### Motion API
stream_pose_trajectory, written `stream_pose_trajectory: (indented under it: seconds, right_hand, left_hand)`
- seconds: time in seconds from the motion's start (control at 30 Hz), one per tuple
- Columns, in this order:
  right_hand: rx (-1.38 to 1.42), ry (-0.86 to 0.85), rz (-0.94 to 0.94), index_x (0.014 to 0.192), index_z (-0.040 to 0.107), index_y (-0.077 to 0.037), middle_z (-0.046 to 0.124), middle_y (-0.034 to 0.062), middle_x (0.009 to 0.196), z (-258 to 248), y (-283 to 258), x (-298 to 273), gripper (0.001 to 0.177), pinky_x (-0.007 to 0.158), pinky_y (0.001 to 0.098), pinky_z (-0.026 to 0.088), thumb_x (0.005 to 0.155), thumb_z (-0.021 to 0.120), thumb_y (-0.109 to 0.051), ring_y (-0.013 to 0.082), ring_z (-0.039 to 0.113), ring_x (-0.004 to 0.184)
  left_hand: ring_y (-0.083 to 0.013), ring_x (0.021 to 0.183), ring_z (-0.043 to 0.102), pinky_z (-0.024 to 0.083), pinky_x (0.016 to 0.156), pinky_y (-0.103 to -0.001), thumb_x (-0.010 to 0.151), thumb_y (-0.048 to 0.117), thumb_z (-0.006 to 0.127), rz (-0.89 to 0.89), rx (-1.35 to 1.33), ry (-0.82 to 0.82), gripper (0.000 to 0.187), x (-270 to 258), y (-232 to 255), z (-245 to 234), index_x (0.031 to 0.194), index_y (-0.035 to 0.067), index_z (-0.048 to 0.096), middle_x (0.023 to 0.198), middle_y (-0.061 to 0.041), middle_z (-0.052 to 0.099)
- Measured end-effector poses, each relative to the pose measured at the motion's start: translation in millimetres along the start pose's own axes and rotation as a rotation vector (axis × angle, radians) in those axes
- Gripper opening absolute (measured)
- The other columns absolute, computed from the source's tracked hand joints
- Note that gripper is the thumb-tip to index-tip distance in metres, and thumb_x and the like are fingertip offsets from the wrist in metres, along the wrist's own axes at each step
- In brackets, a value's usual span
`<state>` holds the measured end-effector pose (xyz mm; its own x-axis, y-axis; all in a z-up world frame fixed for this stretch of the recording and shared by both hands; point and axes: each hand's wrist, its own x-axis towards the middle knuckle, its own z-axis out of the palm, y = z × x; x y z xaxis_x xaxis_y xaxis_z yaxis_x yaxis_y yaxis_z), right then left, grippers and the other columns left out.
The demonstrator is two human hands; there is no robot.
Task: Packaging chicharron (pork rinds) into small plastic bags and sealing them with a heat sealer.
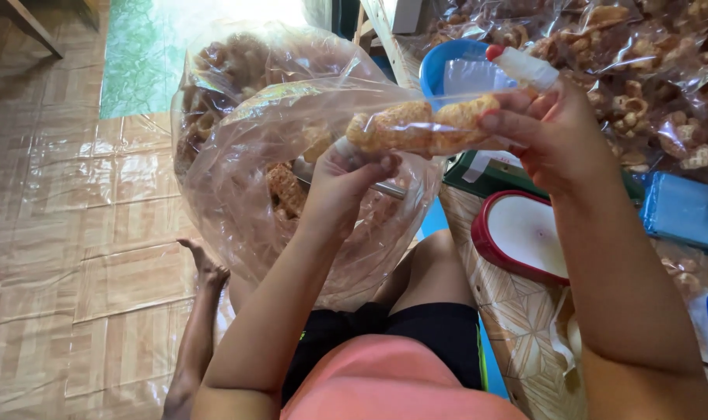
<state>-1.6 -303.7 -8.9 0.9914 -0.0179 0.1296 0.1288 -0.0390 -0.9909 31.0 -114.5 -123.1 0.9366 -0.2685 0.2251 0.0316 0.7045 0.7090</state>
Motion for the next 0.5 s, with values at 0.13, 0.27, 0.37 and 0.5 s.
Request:
stream_pose_trajectory:
  seconds: [0.13, 0.27, 0.37, 0.5]
  right_hand:
    - [-0.093, -0.045, -0.064, 0.131, 0.039, -0.005, 0.059, 0.0123, 0.096, -5, 1, -3, 0.068, 0.077, 0.0307, 0.054, 0.068, 0.064, -0.009, 0.0199, 0.061, 0.086]
    - [-0.165, -0.047, -0.042, 0.133, 0.040, -0.009, 0.057, 0.0038, 0.086, -12, -1, -5, 0.072, 0.076, 0.0260, 0.053, 0.065, 0.066, -0.004, 0.0111, 0.057, 0.081]
    - [-0.188, -0.084, -0.018, 0.134, 0.039, -0.006, 0.059, 0.0030, 0.083, -8, -6, -7, 0.078, 0.073, 0.0227, 0.051, 0.062, 0.067, -0.005, 0.0088, 0.057, 0.077]
    - [-0.189, -0.094, 0.036, 0.134, 0.039, -0.009, 0.060, 0.0077, 0.087, -3, -14, -10, 0.076, 0.068, 0.0237, 0.052, 0.063, 0.066, -0.004, 0.0133, 0.059, 0.075]
  left_hand:
    - [-0.0138, 0.068, 0.062, 0.054, 0.064, -0.026, 0.074, 0.010, 0.067, -0.012, 0.032, -0.037, 0.015, -6, 6, 6, 0.087, 0.004, 0.064, 0.075, -0.008, 0.065]
    - [-0.0166, 0.099, 0.056, 0.048, 0.086, -0.027, 0.070, -0.010, 0.066, 0.128, -0.074, -0.041, 0.050, -2, -1, -2, 0.116, 0.003, 0.049, 0.109, -0.010, 0.058]
    - [-0.0143, 0.093, 0.058, 0.051, 0.079, -0.024, 0.066, -0.017, 0.065, 0.110, -0.064, -0.003, 0.059, -3, 7, 4, 0.119, 0.001, 0.049, 0.111, -0.009, 0.058]
    - [-0.0169, 0.096, 0.056, 0.050, 0.082, -0.027, 0.067, -0.015, 0.064, 0.149, -0.071, -0.037, 0.049, -3, 11, 6, 0.112, 0.000, 0.053, 0.107, -0.011, 0.059]
